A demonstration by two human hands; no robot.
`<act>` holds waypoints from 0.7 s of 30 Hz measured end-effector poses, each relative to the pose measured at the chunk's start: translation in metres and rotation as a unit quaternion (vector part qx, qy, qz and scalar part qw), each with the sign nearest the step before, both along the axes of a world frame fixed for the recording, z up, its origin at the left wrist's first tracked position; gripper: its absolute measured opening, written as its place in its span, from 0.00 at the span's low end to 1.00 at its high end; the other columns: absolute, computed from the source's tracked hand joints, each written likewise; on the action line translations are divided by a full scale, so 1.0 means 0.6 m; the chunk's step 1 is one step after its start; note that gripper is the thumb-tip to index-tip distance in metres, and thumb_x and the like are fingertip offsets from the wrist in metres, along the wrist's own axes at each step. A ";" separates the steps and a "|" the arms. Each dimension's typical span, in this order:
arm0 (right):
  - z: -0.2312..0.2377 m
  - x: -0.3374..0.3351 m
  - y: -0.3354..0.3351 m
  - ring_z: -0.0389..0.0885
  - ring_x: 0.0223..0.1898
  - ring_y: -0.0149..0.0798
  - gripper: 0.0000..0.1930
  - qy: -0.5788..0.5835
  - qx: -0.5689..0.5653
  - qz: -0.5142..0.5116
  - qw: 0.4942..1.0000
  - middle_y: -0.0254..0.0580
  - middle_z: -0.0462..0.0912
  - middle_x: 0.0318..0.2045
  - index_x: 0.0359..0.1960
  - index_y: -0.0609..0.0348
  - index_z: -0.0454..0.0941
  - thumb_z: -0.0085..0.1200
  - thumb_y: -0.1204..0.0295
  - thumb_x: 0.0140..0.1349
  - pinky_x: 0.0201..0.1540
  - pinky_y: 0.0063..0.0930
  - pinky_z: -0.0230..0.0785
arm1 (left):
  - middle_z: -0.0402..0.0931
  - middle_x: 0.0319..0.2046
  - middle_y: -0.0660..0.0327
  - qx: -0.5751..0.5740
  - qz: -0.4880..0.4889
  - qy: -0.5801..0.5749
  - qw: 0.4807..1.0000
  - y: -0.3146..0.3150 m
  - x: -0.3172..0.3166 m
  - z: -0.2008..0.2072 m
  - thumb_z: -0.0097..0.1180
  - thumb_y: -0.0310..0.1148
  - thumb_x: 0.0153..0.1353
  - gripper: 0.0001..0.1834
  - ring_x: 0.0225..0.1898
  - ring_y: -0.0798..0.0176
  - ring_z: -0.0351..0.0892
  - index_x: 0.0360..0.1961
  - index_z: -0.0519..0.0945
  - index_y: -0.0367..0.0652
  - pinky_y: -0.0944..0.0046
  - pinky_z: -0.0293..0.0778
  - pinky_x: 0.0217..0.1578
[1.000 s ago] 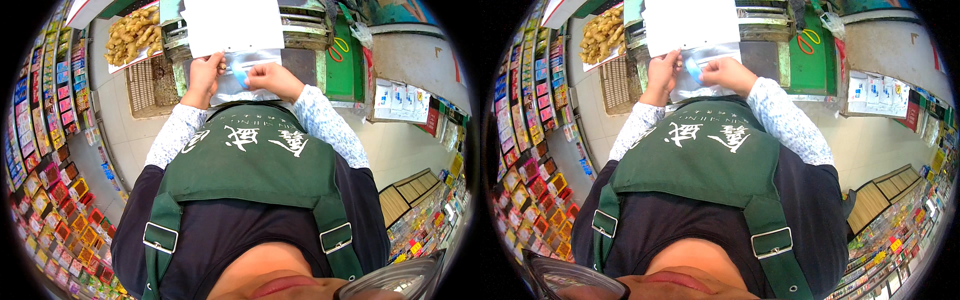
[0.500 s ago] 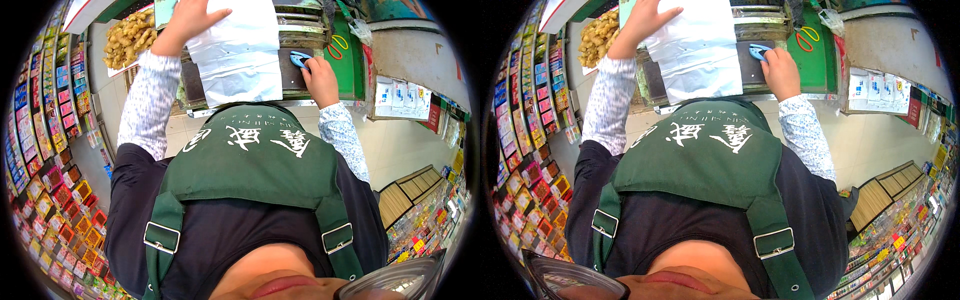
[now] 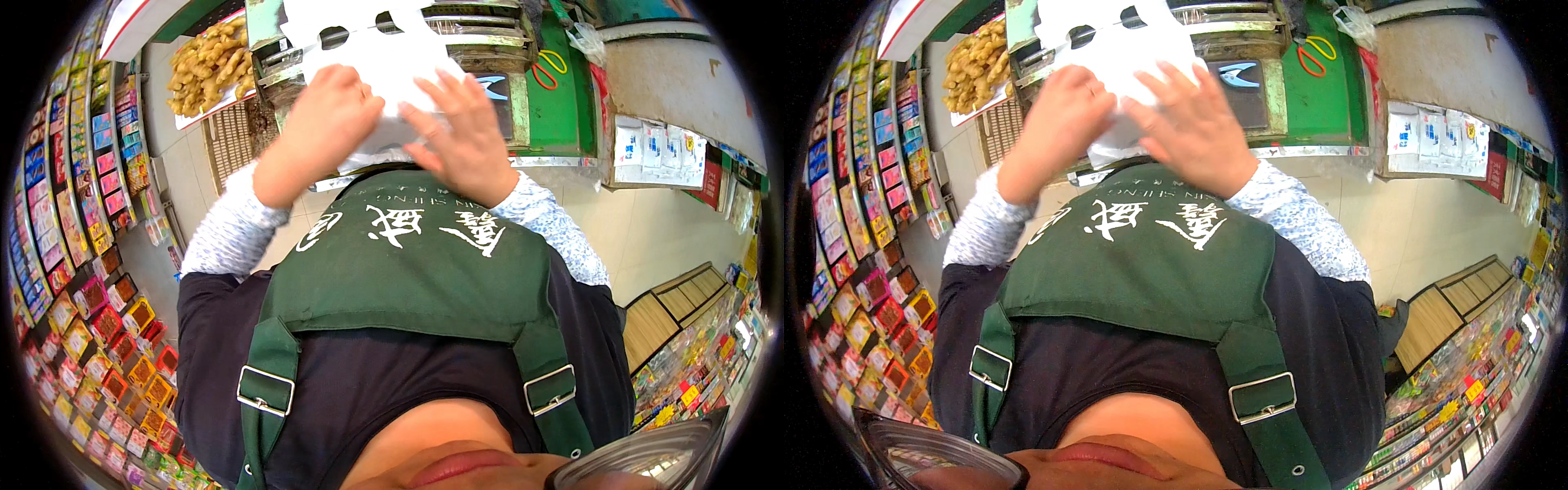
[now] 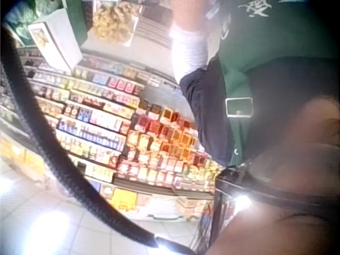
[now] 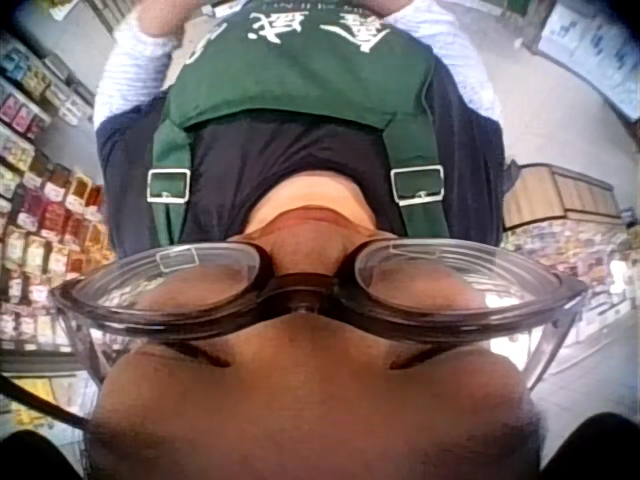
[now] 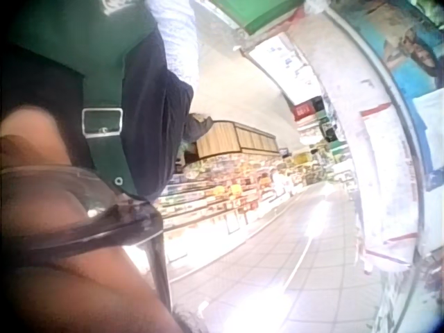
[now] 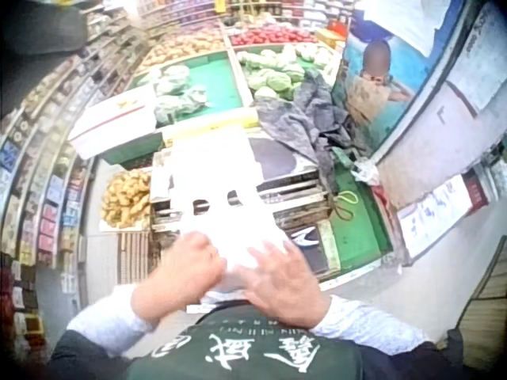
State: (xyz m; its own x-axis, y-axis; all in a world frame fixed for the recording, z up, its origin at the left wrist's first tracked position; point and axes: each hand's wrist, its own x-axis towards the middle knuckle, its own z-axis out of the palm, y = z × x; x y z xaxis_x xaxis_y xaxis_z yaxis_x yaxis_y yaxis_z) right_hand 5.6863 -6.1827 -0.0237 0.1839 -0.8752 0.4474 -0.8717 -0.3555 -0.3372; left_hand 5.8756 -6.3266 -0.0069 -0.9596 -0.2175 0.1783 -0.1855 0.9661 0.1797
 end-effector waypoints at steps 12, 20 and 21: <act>-0.127 -0.031 0.018 0.77 0.53 0.50 0.10 -0.005 0.180 0.093 0.979 0.48 0.80 0.49 0.42 0.62 0.79 0.54 0.78 0.57 0.55 0.40 0.72 | 0.78 0.34 0.58 0.102 0.072 0.031 0.992 0.089 0.085 -0.146 0.59 0.27 0.48 0.07 0.42 0.51 0.76 0.30 0.77 0.40 0.53 0.73 0.47; -0.123 -0.056 -0.004 0.80 0.38 0.55 0.08 -0.125 0.263 -0.103 0.951 0.52 0.82 0.31 0.42 0.58 0.79 0.53 0.74 0.62 0.41 0.48 0.72 | 0.79 0.31 0.56 0.310 0.338 0.148 0.876 0.071 0.124 -0.196 0.63 0.32 0.56 0.08 0.38 0.51 0.75 0.35 0.82 0.40 0.54 0.71 0.43; -0.124 -0.056 -0.007 0.80 0.38 0.55 0.07 -0.122 0.273 -0.122 0.946 0.51 0.82 0.30 0.41 0.58 0.79 0.53 0.74 0.62 0.40 0.48 0.72 | 0.78 0.29 0.56 0.298 0.340 0.145 0.880 0.069 0.122 -0.198 0.63 0.33 0.57 0.08 0.37 0.51 0.75 0.34 0.81 0.40 0.54 0.70 0.42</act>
State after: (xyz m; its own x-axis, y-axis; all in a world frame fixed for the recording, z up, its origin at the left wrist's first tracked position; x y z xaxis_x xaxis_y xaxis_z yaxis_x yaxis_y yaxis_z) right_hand 5.6528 -6.1866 -0.0982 -0.1034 -0.9914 -0.0806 -0.7782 0.1311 -0.6142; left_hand 5.9490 -6.2851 -0.1257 -0.5049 -0.8615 0.0544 -0.5472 0.3682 0.7517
